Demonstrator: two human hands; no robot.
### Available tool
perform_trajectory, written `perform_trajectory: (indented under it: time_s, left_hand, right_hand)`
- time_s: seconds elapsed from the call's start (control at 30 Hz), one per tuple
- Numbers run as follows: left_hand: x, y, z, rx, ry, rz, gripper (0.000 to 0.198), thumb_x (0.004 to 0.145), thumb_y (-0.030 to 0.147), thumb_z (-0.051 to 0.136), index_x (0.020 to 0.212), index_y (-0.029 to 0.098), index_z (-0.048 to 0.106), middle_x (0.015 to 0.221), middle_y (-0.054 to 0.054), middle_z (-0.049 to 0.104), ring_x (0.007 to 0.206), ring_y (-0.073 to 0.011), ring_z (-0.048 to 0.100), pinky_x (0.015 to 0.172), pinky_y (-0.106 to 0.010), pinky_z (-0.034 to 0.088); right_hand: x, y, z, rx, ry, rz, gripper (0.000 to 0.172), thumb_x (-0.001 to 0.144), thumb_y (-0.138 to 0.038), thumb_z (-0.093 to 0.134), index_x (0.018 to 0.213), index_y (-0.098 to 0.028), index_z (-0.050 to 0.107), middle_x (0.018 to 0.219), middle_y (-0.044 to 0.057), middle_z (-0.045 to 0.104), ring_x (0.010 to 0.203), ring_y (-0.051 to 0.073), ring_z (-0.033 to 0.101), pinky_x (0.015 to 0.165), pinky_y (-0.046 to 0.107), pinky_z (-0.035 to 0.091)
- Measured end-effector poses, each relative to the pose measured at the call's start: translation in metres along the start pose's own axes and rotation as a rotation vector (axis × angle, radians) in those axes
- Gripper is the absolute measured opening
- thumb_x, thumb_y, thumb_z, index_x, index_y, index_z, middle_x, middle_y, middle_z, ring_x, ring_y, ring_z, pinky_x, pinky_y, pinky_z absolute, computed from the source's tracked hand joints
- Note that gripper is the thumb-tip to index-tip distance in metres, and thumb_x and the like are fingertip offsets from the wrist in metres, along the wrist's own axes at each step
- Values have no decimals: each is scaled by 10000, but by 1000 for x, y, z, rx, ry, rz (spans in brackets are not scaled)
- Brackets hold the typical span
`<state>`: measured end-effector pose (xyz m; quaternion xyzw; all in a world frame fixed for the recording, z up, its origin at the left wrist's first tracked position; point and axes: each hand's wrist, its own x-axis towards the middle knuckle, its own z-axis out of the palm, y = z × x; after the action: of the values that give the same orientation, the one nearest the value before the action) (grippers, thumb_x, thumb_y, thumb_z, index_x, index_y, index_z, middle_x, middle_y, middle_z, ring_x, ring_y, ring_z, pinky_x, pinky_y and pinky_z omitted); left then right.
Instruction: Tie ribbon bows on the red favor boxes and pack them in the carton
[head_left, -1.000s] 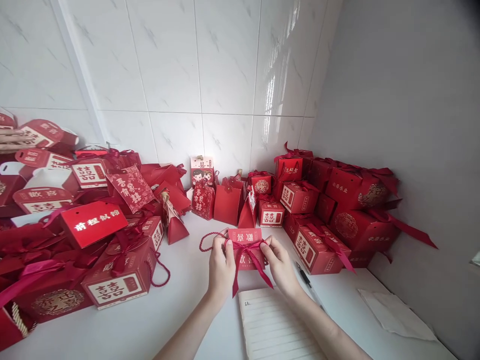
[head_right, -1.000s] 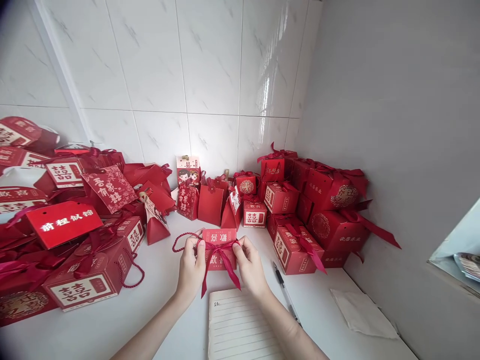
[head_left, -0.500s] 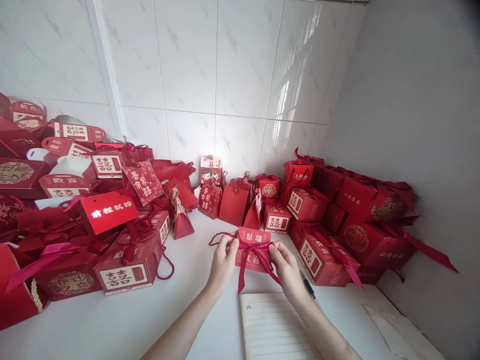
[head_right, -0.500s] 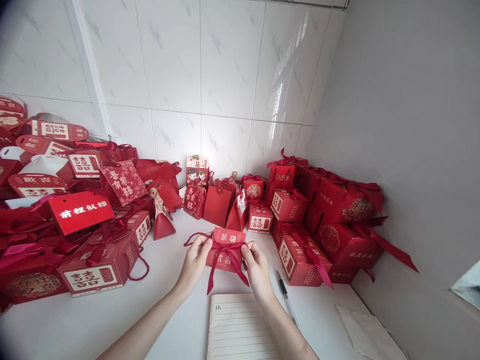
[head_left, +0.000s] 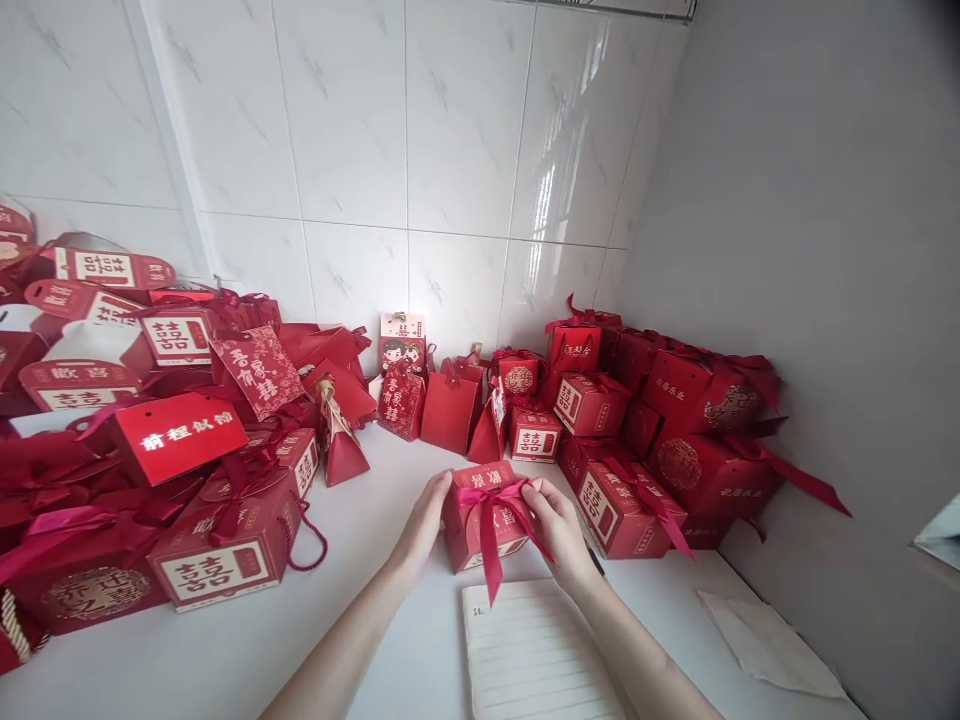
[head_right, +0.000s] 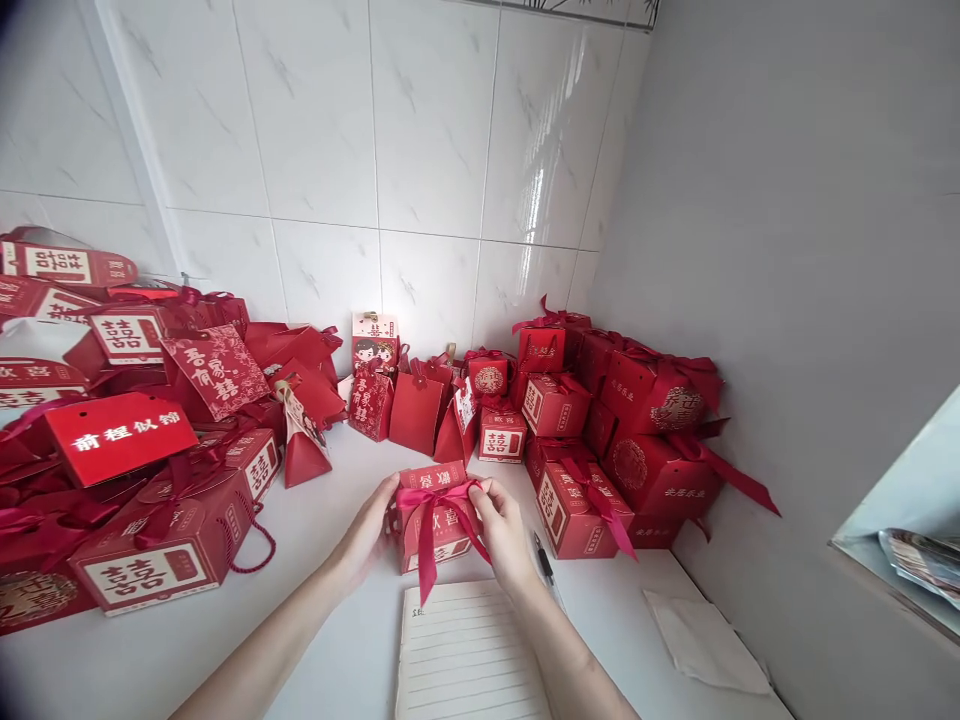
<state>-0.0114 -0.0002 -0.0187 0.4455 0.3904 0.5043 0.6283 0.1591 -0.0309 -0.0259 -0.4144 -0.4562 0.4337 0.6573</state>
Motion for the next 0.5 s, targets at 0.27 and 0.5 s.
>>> perform_trajectory:
  time_s: [0.27, 0.5]
  left_hand:
    - [-6, 1, -1, 216, -70, 266, 519, 754, 557, 519, 1112, 182, 545, 1129, -88, 601, 1051, -242, 553, 894, -329, 415]
    - [-6, 3, -4, 131, -103, 336, 536, 738, 494, 589, 1156, 160, 551, 1229, -122, 547, 1146, -275, 505, 948, -347, 403]
  right_hand:
    - [-7, -5, 4, 123, -120, 21, 281, 720, -388, 678, 919, -237, 549, 912, 16, 590, 783, 164, 577, 692, 265, 480]
    - [-8, -13, 5, 145, -254, 77, 387, 758, -379, 653, 1116, -256, 572, 1140, 48, 600, 1083, 236, 539, 933, 342, 427]
